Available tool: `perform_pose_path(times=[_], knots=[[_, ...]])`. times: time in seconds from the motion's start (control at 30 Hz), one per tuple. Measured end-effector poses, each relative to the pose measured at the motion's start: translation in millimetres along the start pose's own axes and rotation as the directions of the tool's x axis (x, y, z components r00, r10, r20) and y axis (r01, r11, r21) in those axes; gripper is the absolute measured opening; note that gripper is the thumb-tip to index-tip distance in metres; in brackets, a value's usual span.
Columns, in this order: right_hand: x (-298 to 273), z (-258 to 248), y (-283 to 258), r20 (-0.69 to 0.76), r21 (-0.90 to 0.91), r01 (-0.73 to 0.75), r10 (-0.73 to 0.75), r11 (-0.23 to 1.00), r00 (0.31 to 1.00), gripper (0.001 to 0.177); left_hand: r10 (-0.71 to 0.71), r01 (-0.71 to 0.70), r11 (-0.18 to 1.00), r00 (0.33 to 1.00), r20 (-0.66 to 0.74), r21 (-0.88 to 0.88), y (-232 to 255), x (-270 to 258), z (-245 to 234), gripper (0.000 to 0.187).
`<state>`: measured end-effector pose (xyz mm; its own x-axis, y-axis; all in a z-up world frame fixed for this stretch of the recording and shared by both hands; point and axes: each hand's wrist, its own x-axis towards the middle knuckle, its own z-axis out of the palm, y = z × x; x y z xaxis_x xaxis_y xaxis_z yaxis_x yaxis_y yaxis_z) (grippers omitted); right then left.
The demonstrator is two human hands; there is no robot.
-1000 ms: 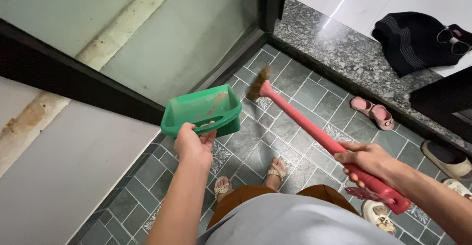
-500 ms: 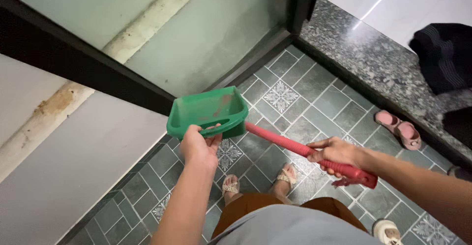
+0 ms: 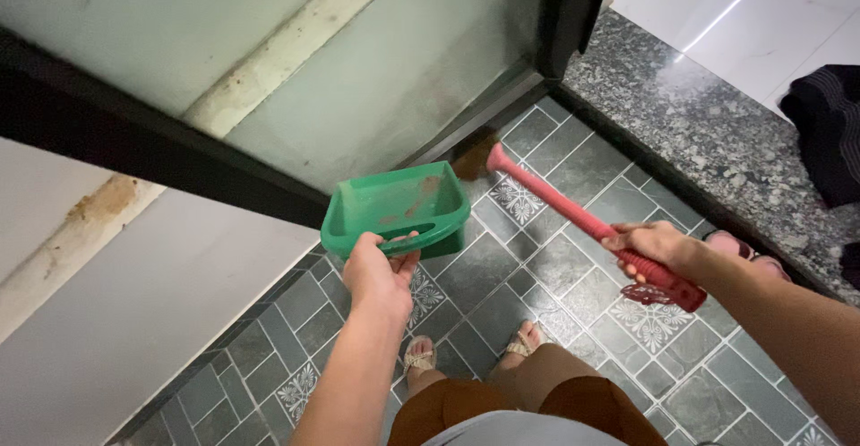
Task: The person sweeps debris into a dustpan and then organizes several pairs of shoes on the tiled floor.
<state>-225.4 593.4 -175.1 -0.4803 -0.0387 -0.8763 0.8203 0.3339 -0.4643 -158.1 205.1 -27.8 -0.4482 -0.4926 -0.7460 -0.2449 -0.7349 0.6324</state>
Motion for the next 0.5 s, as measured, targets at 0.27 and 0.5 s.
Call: perform_pose_path(times=[0.27, 0.5], knots=[[58, -39, -4, 0.008, 0.238, -0.028, 0.027, 0.971, 1.0, 0.03, -0.005, 0.005, 1.0, 0.999, 0.042, 0.011, -34, 25, 17, 0.024], [61, -23, 10, 0.085, 0.428, -0.104, 0.074, 0.898, 0.994, 0.016, -0.042, 0.04, 0.998, 0.998, 0.048, 0.045, -34, 21, 25, 0.024]])
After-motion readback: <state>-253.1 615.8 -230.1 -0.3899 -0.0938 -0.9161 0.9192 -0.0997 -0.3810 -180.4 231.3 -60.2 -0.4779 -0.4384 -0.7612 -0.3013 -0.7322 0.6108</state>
